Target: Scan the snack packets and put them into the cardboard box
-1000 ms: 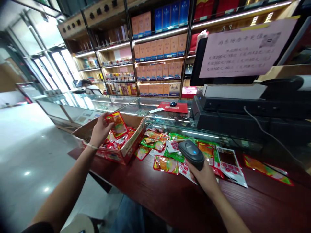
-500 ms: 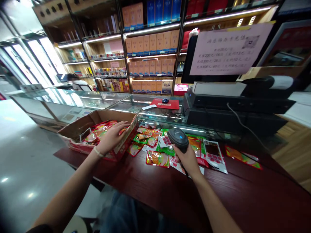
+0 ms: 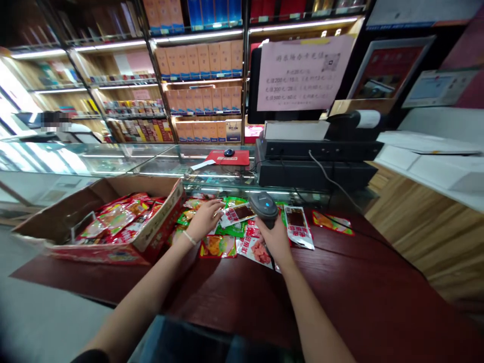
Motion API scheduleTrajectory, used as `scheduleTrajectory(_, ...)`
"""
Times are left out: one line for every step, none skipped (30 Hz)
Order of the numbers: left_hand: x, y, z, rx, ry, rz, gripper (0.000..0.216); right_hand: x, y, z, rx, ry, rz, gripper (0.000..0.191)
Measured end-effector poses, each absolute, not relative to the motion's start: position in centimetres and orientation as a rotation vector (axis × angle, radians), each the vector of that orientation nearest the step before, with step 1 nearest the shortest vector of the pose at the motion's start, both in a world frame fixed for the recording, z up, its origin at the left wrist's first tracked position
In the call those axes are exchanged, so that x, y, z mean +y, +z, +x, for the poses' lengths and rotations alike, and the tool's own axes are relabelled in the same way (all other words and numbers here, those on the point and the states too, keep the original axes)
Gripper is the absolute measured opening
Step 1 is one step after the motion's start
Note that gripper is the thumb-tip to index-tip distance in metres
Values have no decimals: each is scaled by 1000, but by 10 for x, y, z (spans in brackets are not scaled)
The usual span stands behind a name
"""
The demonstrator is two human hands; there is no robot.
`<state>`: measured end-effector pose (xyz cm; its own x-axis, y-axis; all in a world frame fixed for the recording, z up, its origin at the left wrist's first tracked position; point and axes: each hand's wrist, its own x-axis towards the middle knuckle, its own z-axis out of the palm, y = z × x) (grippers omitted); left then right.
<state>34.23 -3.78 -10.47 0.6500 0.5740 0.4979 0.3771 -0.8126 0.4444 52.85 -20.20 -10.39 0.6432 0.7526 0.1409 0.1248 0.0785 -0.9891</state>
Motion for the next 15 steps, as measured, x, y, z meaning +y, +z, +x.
scheduleTrajectory(-35,-111,352,768,898,2578,29,-202,-104,530,-774,544,-1443,42)
scheduleTrajectory(-33,-117,361,774,873,2583,30,-202,-103,531,-763,541,-1441,42)
scheduleTrajectory(-31,-124,370,778,848,2586,31,-202,-103,532,-749,542,-1439,42)
scheduleTrajectory(-30,-130,378,785,820,2593,33,-203,-102,532,-737,550,-1436,42)
scheduleTrajectory(-30,-136,385,799,784,2611,34,-203,-102,533,-723,554,-1433,43)
scheduleTrajectory(-30,-142,391,830,743,2640,36,-203,-101,534,-711,558,-1431,43)
scheduleTrajectory(-32,-147,395,876,701,2678,38,-204,-101,535,-701,561,-1431,44)
scheduleTrajectory(-34,-151,397,932,665,2714,40,-204,-101,535,-693,560,-1433,44)
scheduleTrajectory(-36,-154,399,992,643,2740,43,-204,-101,536,-690,558,-1435,45)
scheduleTrajectory(-38,-155,400,1049,638,2753,47,-204,-101,536,-695,557,-1437,45)
scheduleTrajectory(-41,-155,400,1094,648,2751,52,-204,-102,536,-705,554,-1438,45)
scheduleTrajectory(-43,-153,400,1122,668,2736,57,-204,-102,536,-717,551,-1440,44)
scheduleTrajectory(-44,-150,399,1136,691,2712,62,-204,-102,536,-725,543,-1443,44)
scheduleTrajectory(-46,-146,398,1139,713,2679,65,-204,-102,535,-730,536,-1448,44)
scheduleTrajectory(-46,-142,396,1134,727,2641,63,-204,-102,534,-732,530,-1453,44)
